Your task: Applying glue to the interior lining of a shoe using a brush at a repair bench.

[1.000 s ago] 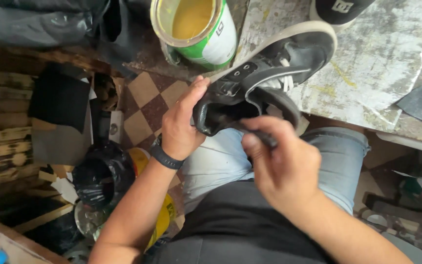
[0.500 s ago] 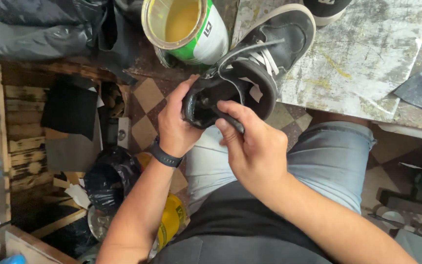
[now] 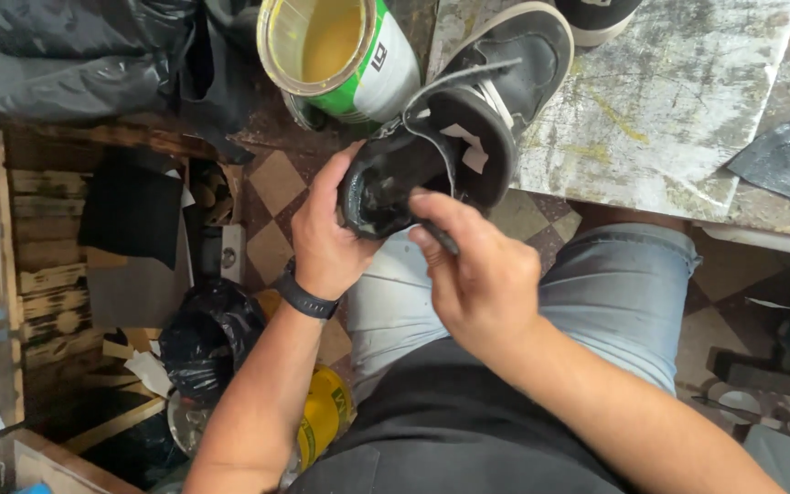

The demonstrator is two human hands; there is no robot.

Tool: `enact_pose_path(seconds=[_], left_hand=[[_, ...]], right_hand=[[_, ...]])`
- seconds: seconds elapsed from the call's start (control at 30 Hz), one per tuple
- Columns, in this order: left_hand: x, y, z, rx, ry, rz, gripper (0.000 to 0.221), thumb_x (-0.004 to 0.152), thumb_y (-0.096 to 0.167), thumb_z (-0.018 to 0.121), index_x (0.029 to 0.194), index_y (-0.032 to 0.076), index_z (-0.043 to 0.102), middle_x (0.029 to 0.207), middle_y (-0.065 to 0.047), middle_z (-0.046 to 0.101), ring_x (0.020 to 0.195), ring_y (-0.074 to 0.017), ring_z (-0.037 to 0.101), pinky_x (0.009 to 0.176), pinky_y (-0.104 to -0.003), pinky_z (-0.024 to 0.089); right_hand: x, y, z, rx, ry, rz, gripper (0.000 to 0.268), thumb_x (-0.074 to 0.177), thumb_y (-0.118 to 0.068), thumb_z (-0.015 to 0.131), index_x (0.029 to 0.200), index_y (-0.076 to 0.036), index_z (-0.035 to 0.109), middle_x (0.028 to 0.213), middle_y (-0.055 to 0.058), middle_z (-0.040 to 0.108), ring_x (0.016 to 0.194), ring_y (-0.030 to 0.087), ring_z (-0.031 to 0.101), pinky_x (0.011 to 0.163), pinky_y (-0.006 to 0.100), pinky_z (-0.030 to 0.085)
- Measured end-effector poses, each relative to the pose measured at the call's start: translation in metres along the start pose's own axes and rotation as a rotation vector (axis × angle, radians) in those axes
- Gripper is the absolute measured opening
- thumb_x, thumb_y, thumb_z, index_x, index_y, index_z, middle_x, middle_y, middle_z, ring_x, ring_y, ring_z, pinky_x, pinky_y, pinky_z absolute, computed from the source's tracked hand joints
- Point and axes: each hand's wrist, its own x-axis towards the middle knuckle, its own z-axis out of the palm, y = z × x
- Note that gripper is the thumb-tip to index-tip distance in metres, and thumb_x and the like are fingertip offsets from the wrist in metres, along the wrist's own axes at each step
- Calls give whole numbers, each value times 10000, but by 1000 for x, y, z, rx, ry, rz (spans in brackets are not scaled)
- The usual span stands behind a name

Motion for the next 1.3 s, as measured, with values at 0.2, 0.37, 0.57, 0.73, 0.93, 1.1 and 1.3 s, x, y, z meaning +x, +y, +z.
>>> enact_pose_path(seconds=[0.2, 0.37, 0.57, 0.73, 0.93, 1.1, 1.3], left_hand=[[-2, -5, 2, 21, 16, 31, 752, 836, 157, 852, 1509, 117, 519, 1530, -90, 634, 1416, -311, 641, 1190, -398, 508], [-3, -6, 9, 8, 83, 2, 864, 730, 202, 940, 1498, 146, 547, 1428, -118, 691, 1309, -359, 679, 1099, -453, 561], [1, -2, 11, 26, 174, 41, 948, 653, 200, 1020, 1487, 169, 572, 1308, -158, 729, 1183, -417, 728, 1028, -504, 613], [0, -4, 11, 16, 187, 75, 939, 646, 238, 1042, 1467, 159, 593, 1278, -160, 744, 1160, -409, 745, 1011, -489, 613], [2, 1, 12, 0, 204, 95, 902, 670, 224, 1024, 1462, 162, 596, 1260, -144, 755, 1147, -392, 753, 999, -483, 617], [-2, 4, 13, 60, 219, 134, 855, 731, 165, 975, 1490, 180, 582, 1229, -173, 763, 1103, -424, 761, 956, -515, 635], [-1, -13, 20, 97, 214, 187, 820, 772, 133, 930, 1512, 220, 587, 1390, -104, 728, 1214, -333, 743, 1052, -433, 603]], right_hand=[[2, -9, -16, 68, -20, 245, 182, 1081, -187, 647, 1252, -132, 675, 1151, -7, 790, 682, 94, 769, 674, 207, 543], [5, -3, 3, 36, 155, -35, 190, 1048, -76, 709, 1233, -34, 720, 1040, 107, 776, 716, 199, 768, 660, 309, 588], [9, -4, 0, 197, 141, 40, 154, 1019, -98, 720, 1159, -66, 776, 579, 29, 675, 501, 219, 713, 532, 322, 581], [10, 7, 3, -91, 276, -215, 171, 1013, -41, 745, 1178, -3, 769, 1014, 123, 831, 821, 311, 809, 680, 373, 619], [10, 13, 9, -231, 318, -366, 186, 967, -63, 776, 1143, -1, 782, 1081, 126, 836, 839, 262, 817, 703, 343, 626], [13, 4, 4, 60, 238, -164, 132, 1018, -19, 721, 1132, 27, 770, 864, 116, 805, 676, 299, 777, 569, 359, 585], [14, -2, -2, 168, 60, 49, 125, 1030, -82, 714, 1142, -34, 741, 614, 64, 678, 526, 271, 709, 550, 337, 557]])
